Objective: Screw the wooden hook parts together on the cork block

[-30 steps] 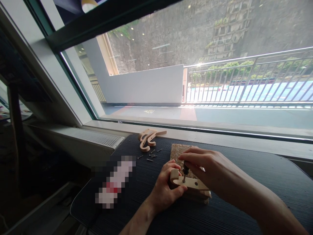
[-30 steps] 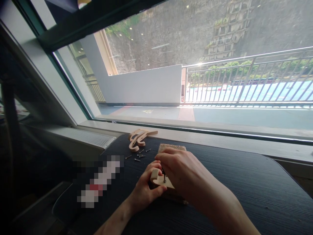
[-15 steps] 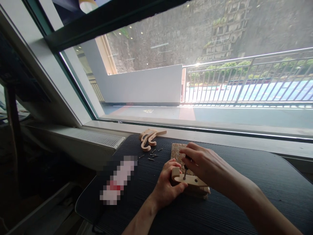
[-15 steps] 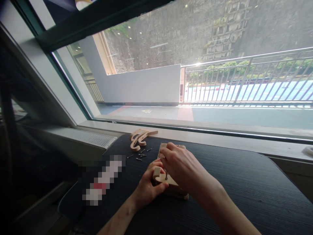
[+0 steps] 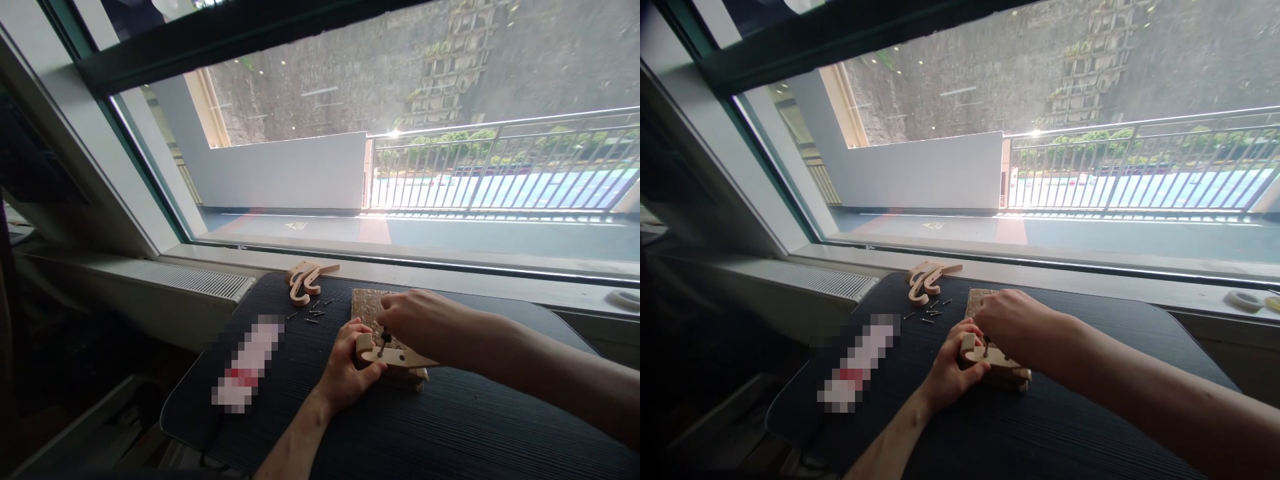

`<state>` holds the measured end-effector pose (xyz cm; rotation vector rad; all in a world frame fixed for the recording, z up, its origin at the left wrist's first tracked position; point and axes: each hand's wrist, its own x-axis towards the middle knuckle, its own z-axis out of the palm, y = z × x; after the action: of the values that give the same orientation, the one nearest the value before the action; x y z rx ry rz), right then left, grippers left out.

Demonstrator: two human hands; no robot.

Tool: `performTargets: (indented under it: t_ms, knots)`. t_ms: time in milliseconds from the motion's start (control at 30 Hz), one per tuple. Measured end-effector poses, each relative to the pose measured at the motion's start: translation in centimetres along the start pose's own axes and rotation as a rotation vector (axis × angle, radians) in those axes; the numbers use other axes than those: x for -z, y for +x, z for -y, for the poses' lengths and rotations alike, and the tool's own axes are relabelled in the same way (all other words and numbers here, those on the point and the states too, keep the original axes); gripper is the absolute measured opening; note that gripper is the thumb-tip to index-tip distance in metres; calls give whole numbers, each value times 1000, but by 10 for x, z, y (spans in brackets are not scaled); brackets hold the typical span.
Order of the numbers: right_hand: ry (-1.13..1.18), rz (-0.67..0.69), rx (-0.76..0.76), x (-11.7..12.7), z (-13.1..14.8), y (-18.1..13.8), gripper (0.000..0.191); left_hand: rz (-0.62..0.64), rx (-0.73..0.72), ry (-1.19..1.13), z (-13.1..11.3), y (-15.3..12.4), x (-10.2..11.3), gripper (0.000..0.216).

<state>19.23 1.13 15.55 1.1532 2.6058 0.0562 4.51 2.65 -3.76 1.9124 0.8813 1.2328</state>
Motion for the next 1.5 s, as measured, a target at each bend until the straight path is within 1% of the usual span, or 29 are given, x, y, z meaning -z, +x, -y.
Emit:
performTargets:
  t_ms: [100, 167, 333, 433, 533, 600, 733, 900, 1100, 1200, 1267, 1333, 1400, 1500]
  knots:
    - [-49, 1, 6, -5, -3, 1, 15, -2, -7, 2, 0, 0, 0, 31]
    - [-63, 2, -20, -8, -2, 1, 18, -3, -9, 4, 0, 0, 0, 32]
    - [25, -26, -79, -7, -2, -1, 18, -3, 1, 1, 0, 0, 0, 31]
    - [31, -26, -53, -4, -4, -2, 24, 4, -4, 1, 0, -1, 0, 31]
    - [52, -31, 14, -2, -6, 0, 22, 5, -3, -4, 0, -2, 1, 37]
    - [64, -11, 25, -1, -6, 2, 20, 3, 0, -6, 0, -1, 1, 38]
    - [64, 43, -9, -1, -8, 5, 19, 5, -1, -1, 1, 0, 1, 32]
    - [75, 92, -53, -2, -7, 3, 20, 4, 3, 5, 1, 0, 1, 30]
    - [54, 42, -95, -5, -2, 1, 21, 6, 10, 1, 0, 0, 0, 31]
    - [46, 39, -116, 0, 2, 0, 16, -2, 9, -2, 0, 0, -1, 32]
    - [43, 53, -125, 5, 6, -1, 23, -5, 11, 1, 0, 0, -1, 32]
    - [52, 80, -113, 10, 10, -1, 25, -2, 15, 7, 0, 0, -1, 34]
    - [69, 94, -88, 11, 12, 0, 19, 6, 19, 11, 0, 0, 0, 38]
    - [85, 41, -28, 4, 10, 4, 15, 17, 21, 16, -1, 1, 0, 41]
